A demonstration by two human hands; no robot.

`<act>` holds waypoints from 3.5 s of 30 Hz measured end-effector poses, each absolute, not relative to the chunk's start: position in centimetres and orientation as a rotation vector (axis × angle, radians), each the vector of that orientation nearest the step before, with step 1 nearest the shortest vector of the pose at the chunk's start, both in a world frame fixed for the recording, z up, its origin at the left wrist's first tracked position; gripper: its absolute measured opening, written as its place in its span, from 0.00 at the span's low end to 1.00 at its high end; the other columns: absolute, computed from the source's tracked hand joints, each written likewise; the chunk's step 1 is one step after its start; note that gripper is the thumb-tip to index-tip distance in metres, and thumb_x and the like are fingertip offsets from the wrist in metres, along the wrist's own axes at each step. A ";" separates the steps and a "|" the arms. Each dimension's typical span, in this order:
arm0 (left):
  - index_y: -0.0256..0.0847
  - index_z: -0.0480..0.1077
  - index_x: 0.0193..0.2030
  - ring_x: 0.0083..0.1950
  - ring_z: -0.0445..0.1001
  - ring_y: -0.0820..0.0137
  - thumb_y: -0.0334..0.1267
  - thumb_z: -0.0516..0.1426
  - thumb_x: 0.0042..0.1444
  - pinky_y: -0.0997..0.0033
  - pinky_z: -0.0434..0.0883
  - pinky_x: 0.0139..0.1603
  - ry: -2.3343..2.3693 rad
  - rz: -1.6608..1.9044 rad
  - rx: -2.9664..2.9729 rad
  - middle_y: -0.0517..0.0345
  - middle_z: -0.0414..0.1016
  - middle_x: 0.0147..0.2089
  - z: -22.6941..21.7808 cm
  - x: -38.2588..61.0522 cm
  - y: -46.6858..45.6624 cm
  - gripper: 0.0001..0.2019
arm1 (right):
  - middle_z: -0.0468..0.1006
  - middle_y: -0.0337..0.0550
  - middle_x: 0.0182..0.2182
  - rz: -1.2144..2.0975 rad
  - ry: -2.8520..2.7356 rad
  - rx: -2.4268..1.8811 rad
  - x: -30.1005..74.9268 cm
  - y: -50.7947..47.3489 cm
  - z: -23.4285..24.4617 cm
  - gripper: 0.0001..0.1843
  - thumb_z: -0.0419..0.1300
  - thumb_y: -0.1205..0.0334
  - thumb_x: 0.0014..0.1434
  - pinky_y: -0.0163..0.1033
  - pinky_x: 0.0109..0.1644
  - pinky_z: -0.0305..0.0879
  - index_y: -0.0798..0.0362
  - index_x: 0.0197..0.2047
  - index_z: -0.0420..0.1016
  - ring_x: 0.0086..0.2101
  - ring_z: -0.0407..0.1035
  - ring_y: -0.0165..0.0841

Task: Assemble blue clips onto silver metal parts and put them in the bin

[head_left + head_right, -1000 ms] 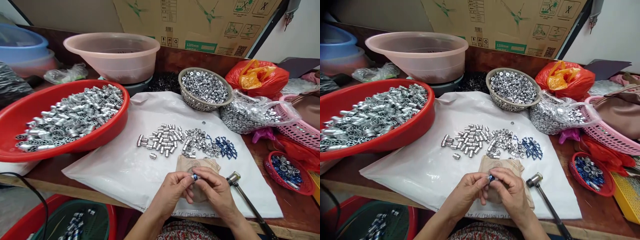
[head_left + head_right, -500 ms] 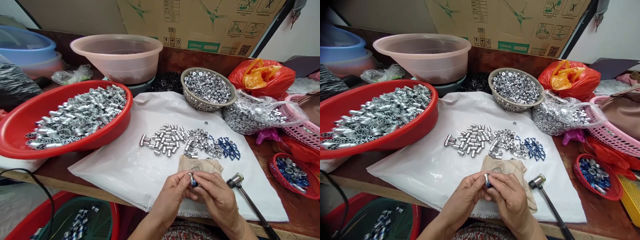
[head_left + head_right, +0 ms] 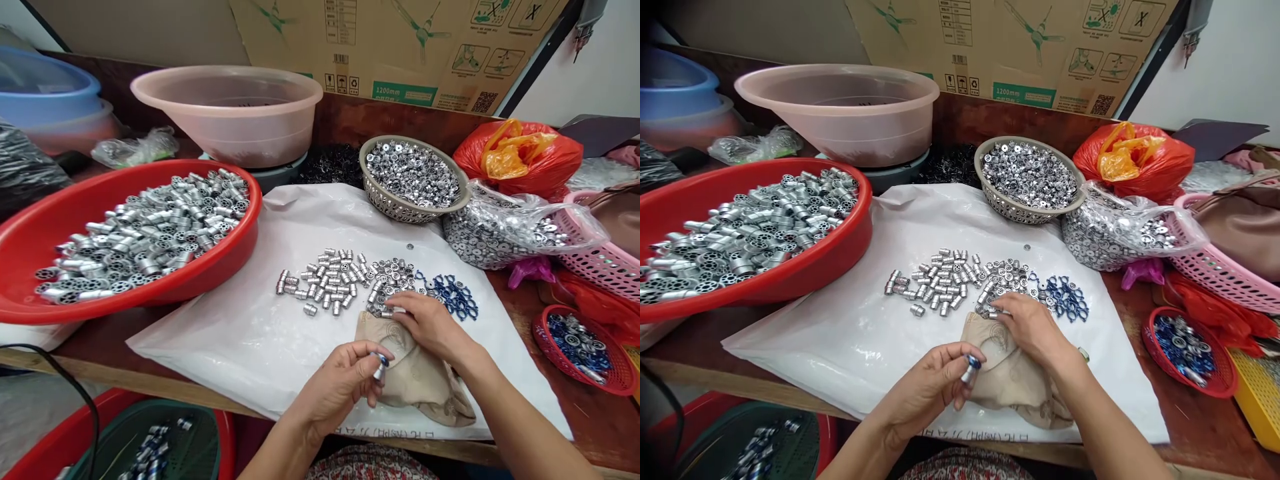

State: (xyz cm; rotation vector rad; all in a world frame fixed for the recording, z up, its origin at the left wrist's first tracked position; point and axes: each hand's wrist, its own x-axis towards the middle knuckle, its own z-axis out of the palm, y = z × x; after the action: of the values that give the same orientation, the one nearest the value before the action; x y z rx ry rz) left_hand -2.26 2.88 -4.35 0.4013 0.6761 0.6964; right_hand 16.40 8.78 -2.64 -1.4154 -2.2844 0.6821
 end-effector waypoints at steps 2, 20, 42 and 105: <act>0.34 0.75 0.38 0.24 0.68 0.79 0.42 0.65 0.45 0.81 0.65 0.24 0.701 0.763 0.332 0.59 0.70 0.24 -4.1 -2.2 3.1 0.16 | 0.81 0.44 0.35 0.521 -2.319 -1.513 16.4 10.5 -3.8 0.09 0.58 0.67 0.54 0.43 0.43 0.71 0.49 0.35 0.79 0.37 0.74 0.38; 0.34 0.76 0.36 0.25 0.71 0.80 0.32 0.70 0.34 0.83 0.71 0.29 0.753 0.967 0.114 0.60 0.74 0.27 -4.1 -2.2 3.1 0.18 | 0.81 0.41 0.31 0.714 -2.407 -1.658 16.4 11.7 -3.5 0.06 0.60 0.64 0.49 0.38 0.37 0.64 0.49 0.31 0.79 0.33 0.73 0.37; 0.36 0.73 0.34 0.33 0.72 0.76 0.32 0.70 0.36 0.80 0.71 0.34 0.719 0.975 0.224 0.58 0.76 0.33 -3.9 -1.5 2.5 0.15 | 0.80 0.42 0.38 0.874 -1.762 -1.256 14.9 3.3 -2.5 0.09 0.61 0.63 0.55 0.40 0.45 0.71 0.47 0.40 0.77 0.41 0.74 0.35; 0.36 0.75 0.38 0.21 0.59 0.82 0.40 0.64 0.46 0.81 0.60 0.24 0.852 0.961 0.509 0.64 0.66 0.21 -3.9 -1.1 2.0 0.13 | 0.78 0.45 0.42 1.104 -1.595 -1.340 15.0 2.3 -3.0 0.11 0.60 0.61 0.56 0.39 0.43 0.74 0.49 0.44 0.75 0.41 0.74 0.35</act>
State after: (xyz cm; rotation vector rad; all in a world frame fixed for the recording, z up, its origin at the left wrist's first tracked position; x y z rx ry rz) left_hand -1.09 1.99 -3.93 0.5091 0.8520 0.9606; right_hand 14.99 2.31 -3.02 -1.3402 -1.5947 1.1036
